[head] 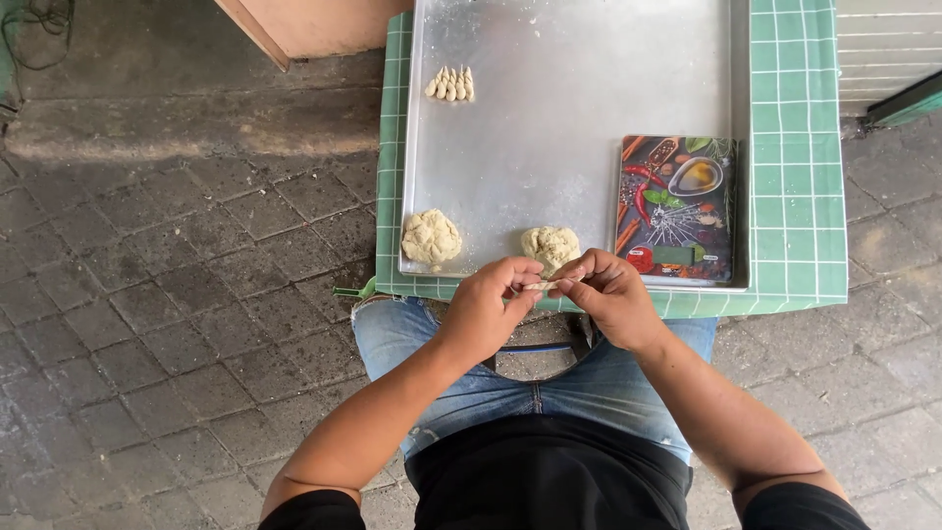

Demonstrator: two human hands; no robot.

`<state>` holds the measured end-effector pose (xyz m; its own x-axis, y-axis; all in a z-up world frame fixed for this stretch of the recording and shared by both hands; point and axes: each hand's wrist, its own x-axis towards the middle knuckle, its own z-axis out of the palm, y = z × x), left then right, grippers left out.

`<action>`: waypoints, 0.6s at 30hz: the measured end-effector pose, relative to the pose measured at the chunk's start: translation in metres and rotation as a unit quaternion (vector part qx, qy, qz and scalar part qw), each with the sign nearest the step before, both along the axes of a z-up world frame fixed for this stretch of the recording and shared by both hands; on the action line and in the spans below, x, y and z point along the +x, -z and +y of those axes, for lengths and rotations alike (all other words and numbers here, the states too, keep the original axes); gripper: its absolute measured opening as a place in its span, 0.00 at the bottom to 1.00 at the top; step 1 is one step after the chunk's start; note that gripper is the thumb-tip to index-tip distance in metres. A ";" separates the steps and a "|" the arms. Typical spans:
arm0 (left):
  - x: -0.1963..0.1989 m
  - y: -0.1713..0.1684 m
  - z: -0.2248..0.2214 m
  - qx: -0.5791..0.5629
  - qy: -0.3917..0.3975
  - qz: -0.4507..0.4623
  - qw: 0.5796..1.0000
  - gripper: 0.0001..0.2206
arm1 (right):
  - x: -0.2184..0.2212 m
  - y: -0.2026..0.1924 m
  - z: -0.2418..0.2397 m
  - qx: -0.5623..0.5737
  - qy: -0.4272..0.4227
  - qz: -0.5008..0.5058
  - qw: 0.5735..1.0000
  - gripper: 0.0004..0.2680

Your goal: A person is manually shaping small pieces of dough and placing them onto a metal baking tray, occasionally using a digital scale to check the weight.

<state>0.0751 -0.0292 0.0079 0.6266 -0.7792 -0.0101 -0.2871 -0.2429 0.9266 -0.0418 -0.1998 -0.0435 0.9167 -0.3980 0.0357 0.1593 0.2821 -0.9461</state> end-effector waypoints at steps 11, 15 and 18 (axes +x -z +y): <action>-0.019 0.000 0.010 -0.022 -0.011 -0.050 0.998 0.17 | -0.009 0.001 0.018 0.027 0.063 0.055 0.996 0.10; -0.022 0.008 0.013 -0.030 0.007 -0.193 0.981 0.15 | -0.009 -0.001 0.022 0.031 0.057 0.077 0.995 0.11; -0.020 0.006 0.016 -0.041 0.005 -0.193 0.980 0.15 | -0.005 -0.009 0.025 0.026 0.051 0.080 0.995 0.11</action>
<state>0.0547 -0.0129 0.0016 0.5631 -0.7742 0.2891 -0.6223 -0.1670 0.7648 -0.0469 -0.1743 -0.0346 0.8640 -0.4863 -0.1307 0.0380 0.3219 -0.9460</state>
